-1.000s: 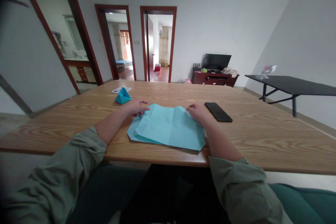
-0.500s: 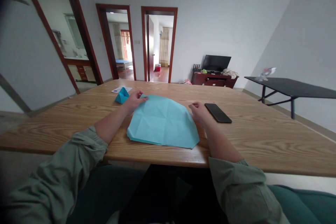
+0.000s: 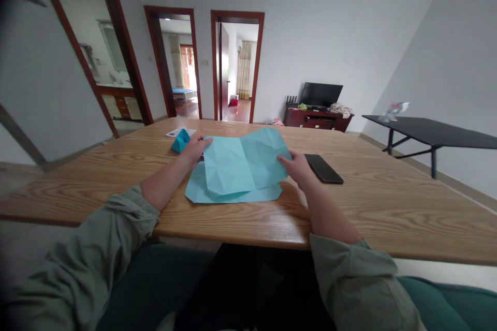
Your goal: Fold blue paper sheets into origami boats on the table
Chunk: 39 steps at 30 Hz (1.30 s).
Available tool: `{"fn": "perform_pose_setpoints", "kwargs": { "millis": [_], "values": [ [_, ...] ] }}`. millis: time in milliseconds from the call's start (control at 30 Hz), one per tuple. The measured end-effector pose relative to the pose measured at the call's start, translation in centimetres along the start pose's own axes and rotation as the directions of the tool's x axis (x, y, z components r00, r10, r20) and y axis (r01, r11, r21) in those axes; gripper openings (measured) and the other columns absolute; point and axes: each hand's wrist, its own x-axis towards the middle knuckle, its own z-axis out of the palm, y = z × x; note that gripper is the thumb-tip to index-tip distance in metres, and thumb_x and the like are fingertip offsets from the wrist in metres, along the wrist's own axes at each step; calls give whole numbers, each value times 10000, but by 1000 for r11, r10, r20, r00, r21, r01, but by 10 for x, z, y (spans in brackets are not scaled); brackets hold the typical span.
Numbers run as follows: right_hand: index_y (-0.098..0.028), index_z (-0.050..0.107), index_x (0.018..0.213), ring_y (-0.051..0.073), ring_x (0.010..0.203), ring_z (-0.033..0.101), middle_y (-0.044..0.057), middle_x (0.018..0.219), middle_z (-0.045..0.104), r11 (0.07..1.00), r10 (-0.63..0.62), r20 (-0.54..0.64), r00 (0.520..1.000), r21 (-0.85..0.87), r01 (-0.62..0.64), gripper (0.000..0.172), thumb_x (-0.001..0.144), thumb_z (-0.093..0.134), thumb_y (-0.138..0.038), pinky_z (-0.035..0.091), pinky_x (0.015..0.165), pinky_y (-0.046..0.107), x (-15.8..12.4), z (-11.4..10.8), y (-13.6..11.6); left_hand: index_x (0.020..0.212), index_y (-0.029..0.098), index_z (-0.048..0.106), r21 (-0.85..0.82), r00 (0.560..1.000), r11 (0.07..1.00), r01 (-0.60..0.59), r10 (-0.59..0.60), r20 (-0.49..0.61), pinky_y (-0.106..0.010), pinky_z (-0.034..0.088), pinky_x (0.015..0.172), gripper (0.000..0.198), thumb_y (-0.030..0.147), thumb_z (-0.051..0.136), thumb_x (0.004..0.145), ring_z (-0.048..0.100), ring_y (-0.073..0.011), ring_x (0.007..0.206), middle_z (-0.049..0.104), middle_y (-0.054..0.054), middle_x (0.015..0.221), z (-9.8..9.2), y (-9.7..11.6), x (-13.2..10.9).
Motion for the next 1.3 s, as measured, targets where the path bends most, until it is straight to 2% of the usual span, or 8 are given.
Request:
{"fn": "perform_pose_setpoints", "kwargs": {
  "millis": [200, 300, 400, 600, 733, 833, 1000, 1300],
  "values": [
    [-137, 702, 970, 219, 742, 620, 56, 810, 696, 964, -261, -260, 929, -122, 237, 411, 690, 659, -435, 471, 640, 308, -2, 2, -7, 893, 201, 531, 314, 984, 948, -43, -13, 175, -204, 449, 457, 262, 394, 648, 761, 547, -103, 527, 566, 19, 705, 10, -10, -9],
    [-173, 704, 1021, 248, 857, 645, 65, 924, 719, 953, -275, -8, 961, 134, 273, 440, 756, 574, -500, 495, 749, 365, -15, 16, -15, 930, 183, 555, 425, 978, 900, -92, 2, 207, -181, 381, 413, 276, 375, 660, 763, 490, -86, 447, 532, 28, 625, 14, -15, -10],
    [-238, 704, 1067, 274, 1110, 591, 47, 1135, 689, 913, -384, 298, 874, 267, 310, 503, 874, 354, -543, 434, 950, 456, -30, 35, -21, 1062, 174, 595, 533, 964, 839, -112, -37, 262, -191, 332, 383, 380, 399, 661, 764, 480, -99, 405, 539, 16, 588, 17, -18, -13],
    [-256, 632, 1234, 310, 1351, 371, 75, 1411, 491, 748, -294, 711, 639, -244, 617, 476, 841, 545, -511, 250, 1117, 487, -48, 63, -16, 1383, 192, 434, 519, 916, 843, -138, -91, 391, -214, 398, 438, 618, 284, 609, 797, 512, -99, 444, 659, -37, 775, 15, -23, -10],
    [-280, 467, 1395, 343, 1382, 303, 100, 1502, 347, 572, -209, 764, 611, -411, 710, 603, 854, 513, -541, 208, 1114, 547, -50, 72, -6, 1276, 146, 559, 596, 932, 721, -353, 216, 291, -277, 513, 711, 501, 148, 554, 775, 633, -145, 746, 627, -125, 1191, 15, -17, -7],
    [-296, 367, 1452, 340, 1412, 229, 91, 1536, 277, 511, -184, 753, 631, -475, 716, 640, 886, 421, -589, 167, 1119, 566, -52, 78, -1, 1173, 163, 648, 554, 785, 556, -619, 407, 467, -287, 478, 871, 386, 156, 482, 824, 625, -174, 948, 648, -92, 1190, 24, -10, -21],
    [-232, 328, 1474, 333, 1427, 181, 114, 1545, 252, 444, -159, 748, 644, -528, 723, 697, 898, 348, -625, 130, 1130, 557, -56, 83, 1, 1061, 201, 710, 368, 481, 465, -805, 149, 864, -262, 462, 866, 345, 150, 468, 821, 636, -166, 940, 716, -34, 1047, 46, -7, -50],
    [-264, 231, 1504, 351, 1429, 154, 119, 1566, 156, 446, -150, 755, 638, -524, 725, 764, 875, 326, -687, 124, 1124, 556, -57, 82, 1, 1194, 249, 633, 591, 651, 440, -676, -19, 759, -307, 337, 1056, 366, 296, 466, 872, 516, -216, 1232, 559, -47, 1345, 26, -22, -31]
  ]
}}
